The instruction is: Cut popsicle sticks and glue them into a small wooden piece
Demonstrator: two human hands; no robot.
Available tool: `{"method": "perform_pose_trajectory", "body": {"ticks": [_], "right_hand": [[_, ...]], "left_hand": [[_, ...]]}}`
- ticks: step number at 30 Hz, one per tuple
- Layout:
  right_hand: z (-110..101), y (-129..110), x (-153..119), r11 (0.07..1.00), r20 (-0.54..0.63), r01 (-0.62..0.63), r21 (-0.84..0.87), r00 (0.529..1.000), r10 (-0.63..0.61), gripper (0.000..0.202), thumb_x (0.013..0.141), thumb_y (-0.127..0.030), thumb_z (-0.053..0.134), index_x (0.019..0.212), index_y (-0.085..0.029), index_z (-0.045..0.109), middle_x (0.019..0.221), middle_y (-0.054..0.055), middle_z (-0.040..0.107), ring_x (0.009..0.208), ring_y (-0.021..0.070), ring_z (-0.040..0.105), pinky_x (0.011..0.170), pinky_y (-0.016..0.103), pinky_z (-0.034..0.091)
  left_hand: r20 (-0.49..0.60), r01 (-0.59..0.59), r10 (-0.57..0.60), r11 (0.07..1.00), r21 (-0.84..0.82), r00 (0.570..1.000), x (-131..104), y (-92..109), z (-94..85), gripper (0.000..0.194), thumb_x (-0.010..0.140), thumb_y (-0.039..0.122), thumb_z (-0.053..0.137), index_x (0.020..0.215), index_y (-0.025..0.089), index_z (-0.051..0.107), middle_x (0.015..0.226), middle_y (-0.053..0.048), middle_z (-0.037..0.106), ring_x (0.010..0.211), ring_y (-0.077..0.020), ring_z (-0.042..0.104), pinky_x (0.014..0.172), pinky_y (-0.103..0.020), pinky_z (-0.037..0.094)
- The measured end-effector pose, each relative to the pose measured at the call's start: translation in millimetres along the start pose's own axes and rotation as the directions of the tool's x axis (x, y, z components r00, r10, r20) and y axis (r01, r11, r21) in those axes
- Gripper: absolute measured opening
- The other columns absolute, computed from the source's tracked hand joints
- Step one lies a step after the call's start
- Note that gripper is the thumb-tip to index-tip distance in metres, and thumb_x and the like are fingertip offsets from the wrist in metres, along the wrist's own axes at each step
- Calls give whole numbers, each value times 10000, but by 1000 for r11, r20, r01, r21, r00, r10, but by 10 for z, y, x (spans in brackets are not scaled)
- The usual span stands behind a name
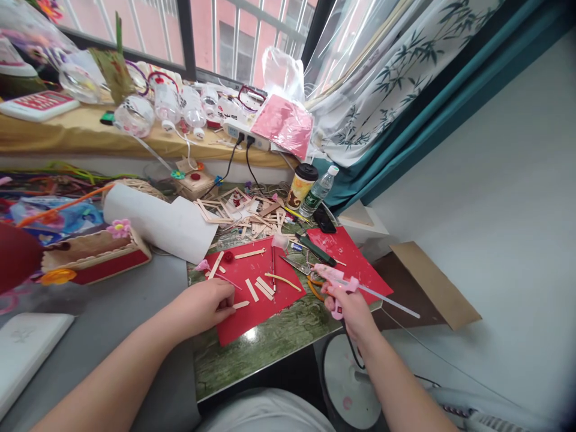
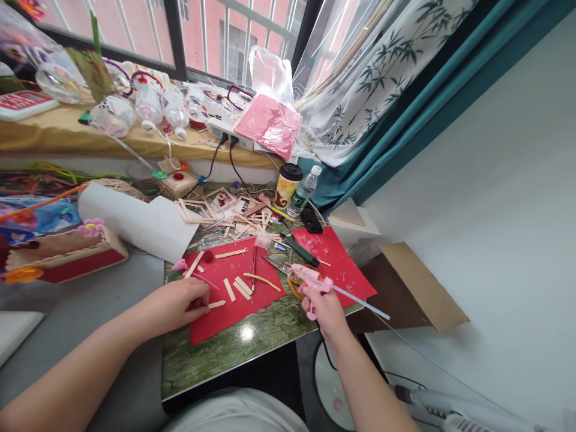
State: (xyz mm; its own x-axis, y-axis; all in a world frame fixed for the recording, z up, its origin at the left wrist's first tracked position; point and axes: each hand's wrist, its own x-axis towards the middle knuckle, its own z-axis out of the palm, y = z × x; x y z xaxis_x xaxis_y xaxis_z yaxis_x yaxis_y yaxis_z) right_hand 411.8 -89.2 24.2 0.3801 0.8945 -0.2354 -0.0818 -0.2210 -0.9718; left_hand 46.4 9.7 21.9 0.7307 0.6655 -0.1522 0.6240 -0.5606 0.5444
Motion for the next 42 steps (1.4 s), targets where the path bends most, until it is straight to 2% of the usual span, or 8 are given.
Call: {"method": "perform_pose_trajectory", "body": {"ticks": [8,12,15,18,20,24,30,42], "right_hand": [[520,17,-277,949,209,-159,-273,953,220,341,798,-480,745,951,-175,720,495,-66,515,400,84,393,364,183,249],[692,-85,-393,927,312,-44,-373,935,170,384,810,-421,763,1147,-237,757,518,-42,578,441,139,519,384,230,395],[807,-136,-447,916,394,106,-386,917,59,357,857,-399,720,1186,-269,766,727,23,740,816,268,733,679,336,617],[886,-120,-495,896,474,203,-395,881,9,388,918,-390,647,1284,-284,717,1176,49,763,1221,314,653,1067,480,529],[914,-74,-524,885,516,229,-405,856,14,410,942,-377,619,1340,-297,676,1339,44,696,1294,302,610,1150,515,450],[929,54,-549,847,536,262,-463,844,33,395,951,-342,609,1339,-312,674,1305,48,713,1216,290,654,1112,501,488],[922,191,-544,702,470,369,-609,881,-56,234,910,-355,644,1108,-314,762,948,50,762,887,285,713,785,400,608],[1003,105,-538,592,515,416,-690,857,-2,153,939,-282,561,960,-220,700,872,33,683,795,207,640,734,304,511]], "left_hand": [[-72,-11,19,993,115,997,-68,53,-82,245,915,467,564,837,237,593,815,-30,688,715,-203,606,632,-310,361],[-24,-6,8,994,107,1000,-87,-4,-58,161,863,402,621,828,246,602,822,-18,699,709,-204,605,603,-307,347],[-9,22,-22,997,71,1000,-87,-46,-29,147,854,387,622,821,244,627,820,-26,707,705,-203,608,601,-310,348],[-7,35,-34,997,64,999,-86,-59,-23,158,848,384,615,791,237,631,816,-36,707,687,-201,601,589,-315,341],[-10,33,-33,997,73,999,-83,-57,-28,148,849,367,605,787,236,635,831,-40,711,696,-205,605,588,-316,343],[5,43,-44,996,79,999,-67,-57,-32,110,842,315,602,793,230,651,862,-51,725,732,-215,623,602,-314,365],[19,89,-90,996,30,996,-52,-64,-19,65,807,244,624,768,224,672,802,-45,722,705,-205,621,605,-302,380],[48,99,-102,993,71,994,-47,-24,-79,90,815,252,590,760,213,650,825,-41,734,744,-206,652,606,-300,385]]}}
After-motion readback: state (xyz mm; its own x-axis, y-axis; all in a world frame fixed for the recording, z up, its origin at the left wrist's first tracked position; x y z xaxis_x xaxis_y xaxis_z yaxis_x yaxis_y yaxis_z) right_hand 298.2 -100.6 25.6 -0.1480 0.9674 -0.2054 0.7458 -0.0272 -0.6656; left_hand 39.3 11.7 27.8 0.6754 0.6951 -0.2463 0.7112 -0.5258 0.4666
